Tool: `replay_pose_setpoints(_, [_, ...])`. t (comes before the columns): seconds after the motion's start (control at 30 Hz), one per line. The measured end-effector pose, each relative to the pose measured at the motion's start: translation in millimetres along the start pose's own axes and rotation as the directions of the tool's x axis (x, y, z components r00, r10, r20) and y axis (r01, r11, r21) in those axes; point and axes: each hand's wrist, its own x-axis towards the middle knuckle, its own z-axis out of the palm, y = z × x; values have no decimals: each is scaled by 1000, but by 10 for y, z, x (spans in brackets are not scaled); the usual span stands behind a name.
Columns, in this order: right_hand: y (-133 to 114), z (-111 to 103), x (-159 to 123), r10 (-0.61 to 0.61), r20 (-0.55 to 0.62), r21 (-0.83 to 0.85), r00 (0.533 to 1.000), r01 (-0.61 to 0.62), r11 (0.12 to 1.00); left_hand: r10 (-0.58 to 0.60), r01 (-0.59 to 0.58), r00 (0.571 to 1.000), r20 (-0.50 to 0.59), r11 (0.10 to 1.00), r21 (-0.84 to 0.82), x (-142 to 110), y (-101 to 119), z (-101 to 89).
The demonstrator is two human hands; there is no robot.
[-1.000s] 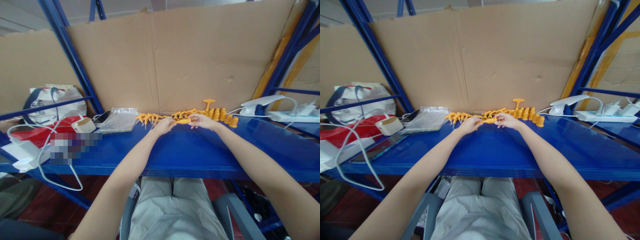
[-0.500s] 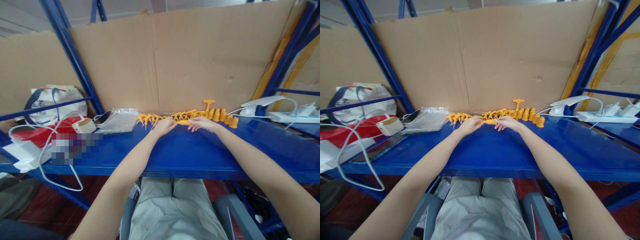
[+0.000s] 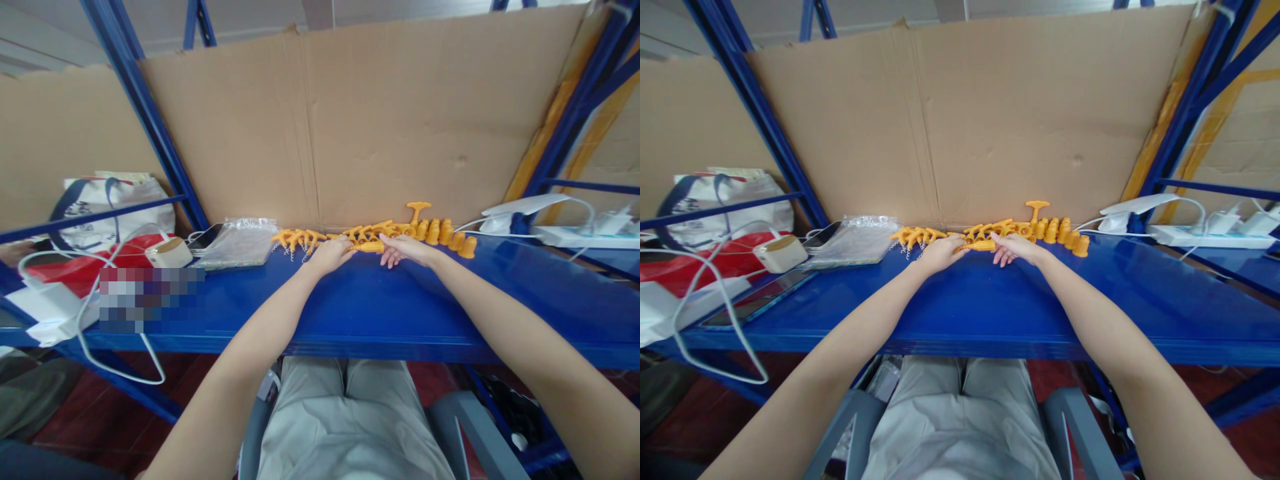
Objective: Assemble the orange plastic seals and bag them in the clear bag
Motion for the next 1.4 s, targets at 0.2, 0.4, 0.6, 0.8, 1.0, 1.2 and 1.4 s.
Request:
replay_pose_setpoints(0.2, [-7,-52,-53,-105,16,-3,994,105,994,-9,10,1000,21,999,-30,0,-10,-2])
replay_pose_setpoints(0.4, [63,-36,55,-166,-93,30,982,169,985,-42,38,999,-33,992,-119,-4,-40,14])
replay_pose_setpoints(0.6, [179,-202,237,-380,-501,-164,778,346,924,-206,197,974,-95,976,-94,-50,-206,46])
replay_pose_setpoints(0.8, [284,-295,251,-662,-400,-737,635,207,644,-443,427,858,260,896,118,-122,-397,93])
replay_pose_setpoints(1.0, [320,-137,258,-594,-235,-924,769,12,382,-459,439,844,277,888,134,-106,-402,78])
replay_pose_setpoints(1.2, [289,-42,266,-593,-184,-927,784,61,370,-496,486,837,231,868,100,-97,-379,89])
replay_pose_setpoints(1.4, [287,55,270,-517,-172,-932,839,32,361,-480,471,858,183,877,94,-103,-409,145])
